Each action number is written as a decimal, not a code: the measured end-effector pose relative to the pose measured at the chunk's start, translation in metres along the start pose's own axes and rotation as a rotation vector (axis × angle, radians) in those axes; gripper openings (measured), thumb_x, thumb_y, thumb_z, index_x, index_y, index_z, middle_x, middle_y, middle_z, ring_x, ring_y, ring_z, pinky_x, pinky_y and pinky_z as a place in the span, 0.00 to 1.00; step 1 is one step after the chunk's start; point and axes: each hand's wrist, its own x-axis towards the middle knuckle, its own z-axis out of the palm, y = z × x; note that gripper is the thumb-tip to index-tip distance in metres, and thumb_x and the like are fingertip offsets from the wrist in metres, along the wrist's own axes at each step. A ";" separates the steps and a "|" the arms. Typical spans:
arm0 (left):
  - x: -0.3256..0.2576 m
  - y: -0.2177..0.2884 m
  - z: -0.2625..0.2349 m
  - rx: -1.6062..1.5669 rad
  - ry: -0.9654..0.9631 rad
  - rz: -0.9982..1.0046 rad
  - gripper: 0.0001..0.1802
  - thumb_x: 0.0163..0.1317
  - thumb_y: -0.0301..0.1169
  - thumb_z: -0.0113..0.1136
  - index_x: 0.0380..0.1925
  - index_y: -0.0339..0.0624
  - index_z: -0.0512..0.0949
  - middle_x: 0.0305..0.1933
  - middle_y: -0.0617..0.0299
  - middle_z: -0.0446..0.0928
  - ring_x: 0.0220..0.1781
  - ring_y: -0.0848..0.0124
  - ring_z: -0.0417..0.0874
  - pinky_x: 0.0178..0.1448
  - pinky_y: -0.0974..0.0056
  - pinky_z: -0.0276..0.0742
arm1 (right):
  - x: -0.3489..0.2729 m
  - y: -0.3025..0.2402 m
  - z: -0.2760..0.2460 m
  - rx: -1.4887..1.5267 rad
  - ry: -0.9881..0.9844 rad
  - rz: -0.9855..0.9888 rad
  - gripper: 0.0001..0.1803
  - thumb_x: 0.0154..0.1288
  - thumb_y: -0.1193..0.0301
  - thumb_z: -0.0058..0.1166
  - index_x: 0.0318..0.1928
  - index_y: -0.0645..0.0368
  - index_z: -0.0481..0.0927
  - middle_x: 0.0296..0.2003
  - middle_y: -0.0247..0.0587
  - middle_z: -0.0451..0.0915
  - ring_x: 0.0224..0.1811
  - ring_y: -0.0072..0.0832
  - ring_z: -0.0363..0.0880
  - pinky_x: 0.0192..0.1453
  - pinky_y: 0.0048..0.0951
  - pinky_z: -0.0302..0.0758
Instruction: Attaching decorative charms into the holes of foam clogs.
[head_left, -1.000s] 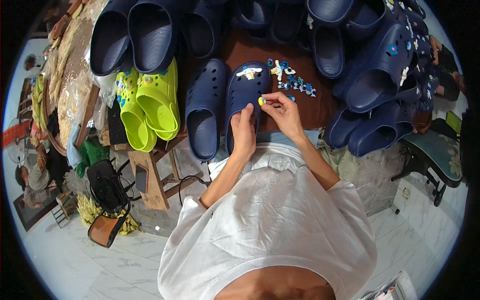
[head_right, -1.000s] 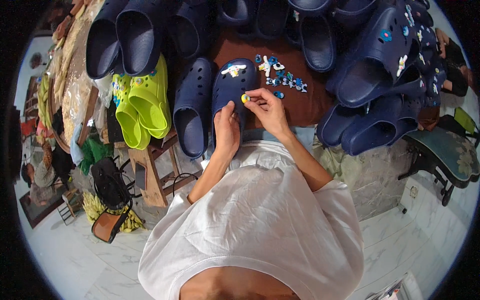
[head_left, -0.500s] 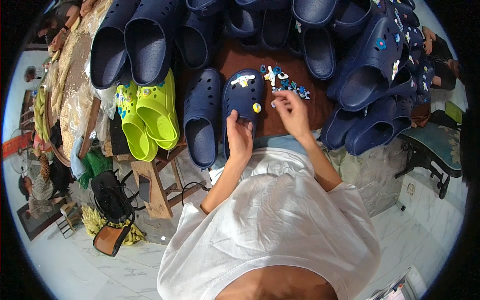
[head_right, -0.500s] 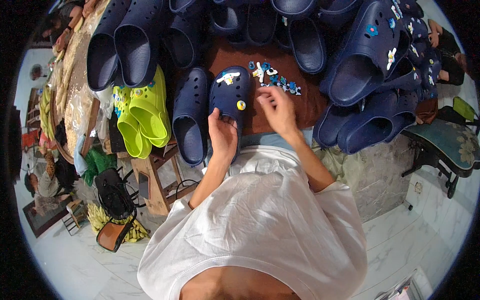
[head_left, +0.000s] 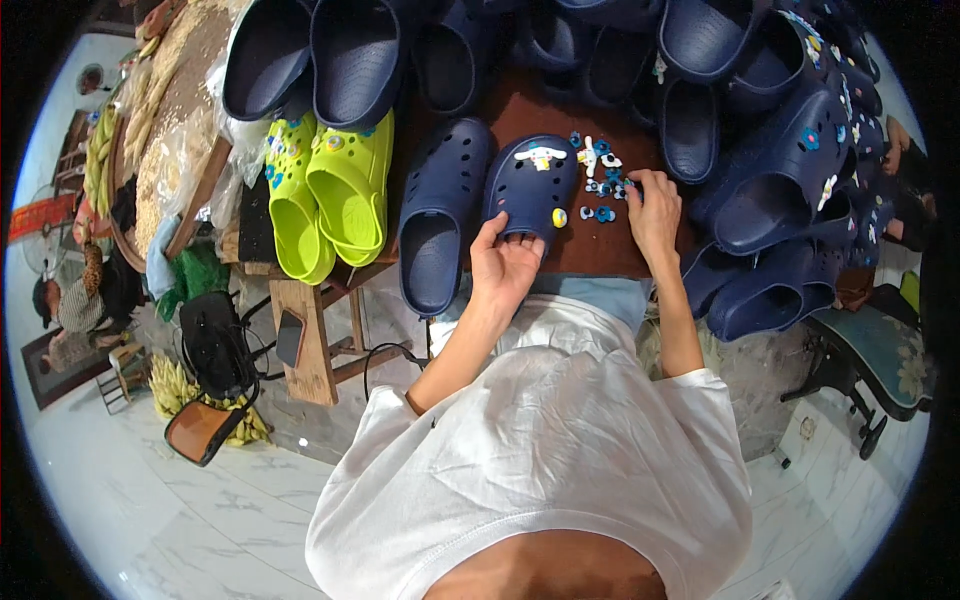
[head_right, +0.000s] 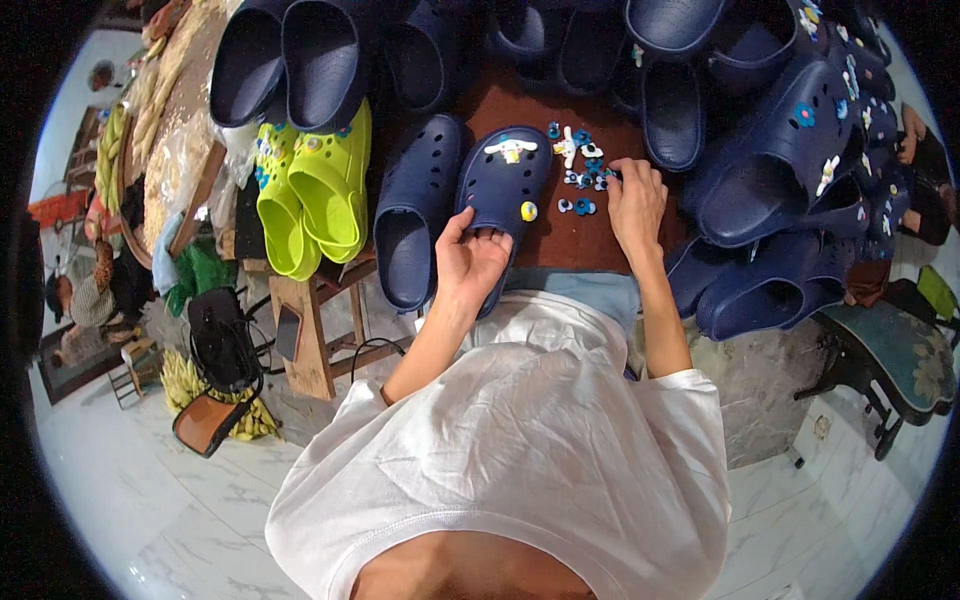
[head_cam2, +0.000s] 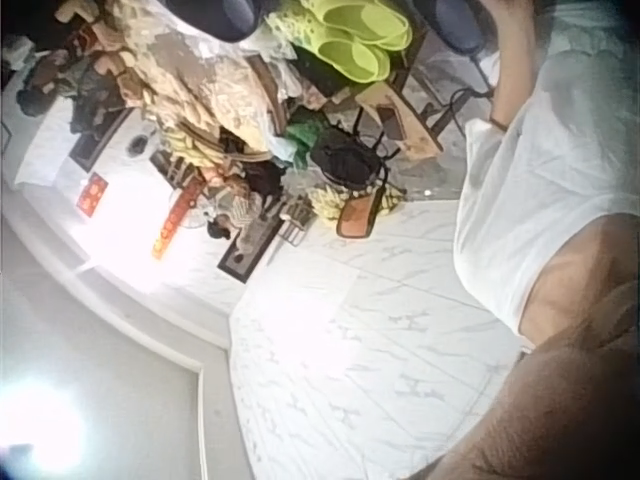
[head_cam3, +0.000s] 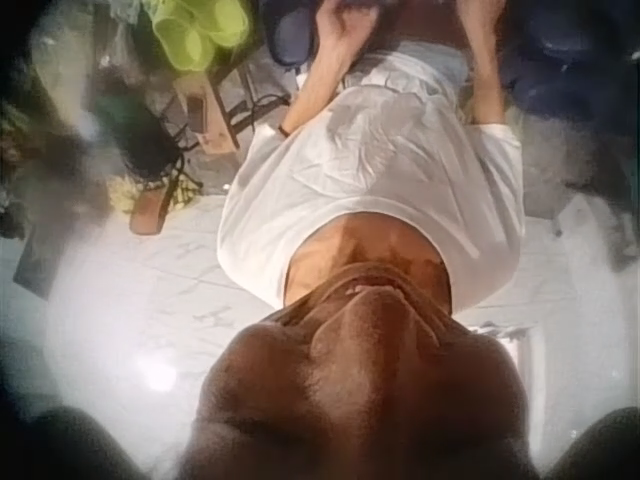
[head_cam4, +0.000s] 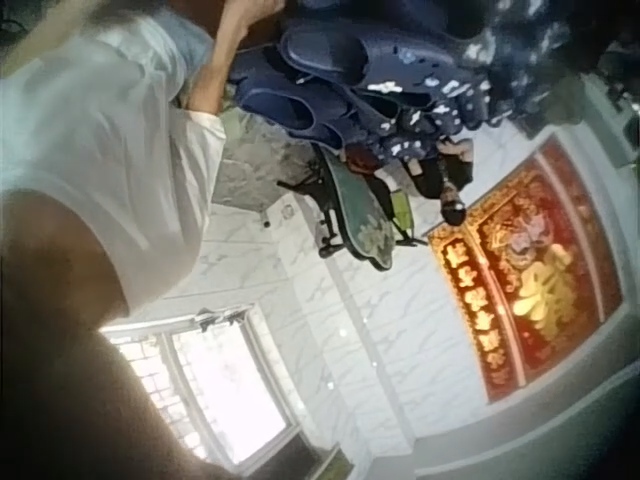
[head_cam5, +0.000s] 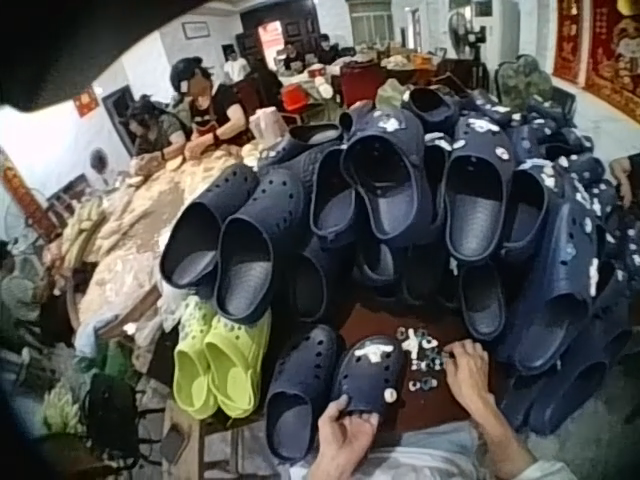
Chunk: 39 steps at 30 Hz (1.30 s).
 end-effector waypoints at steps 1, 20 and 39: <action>-0.005 -0.001 0.002 0.015 -0.006 -0.017 0.20 0.58 0.27 0.57 0.51 0.38 0.69 0.56 0.56 0.71 0.61 0.61 0.70 0.69 0.54 0.63 | -0.001 0.000 -0.002 0.034 -0.003 0.000 0.09 0.60 0.72 0.55 0.42 0.55 0.77 0.39 0.41 0.77 0.44 0.43 0.73 0.46 0.43 0.69; -0.025 -0.041 -0.011 0.351 -0.111 0.010 0.17 0.66 0.28 0.56 0.52 0.33 0.70 0.53 0.60 0.73 0.56 0.73 0.73 0.66 0.63 0.67 | 0.011 -0.089 -0.051 0.803 -0.511 -0.092 0.09 0.62 0.74 0.55 0.42 0.62 0.80 0.33 0.38 0.80 0.32 0.24 0.77 0.38 0.25 0.73; -0.027 -0.050 -0.013 0.576 -0.124 0.109 0.18 0.67 0.28 0.53 0.56 0.44 0.68 0.53 0.67 0.72 0.53 0.78 0.74 0.56 0.68 0.71 | 0.027 -0.095 -0.058 0.630 -0.595 -0.072 0.07 0.53 0.73 0.62 0.32 0.62 0.81 0.26 0.39 0.81 0.29 0.27 0.80 0.36 0.27 0.74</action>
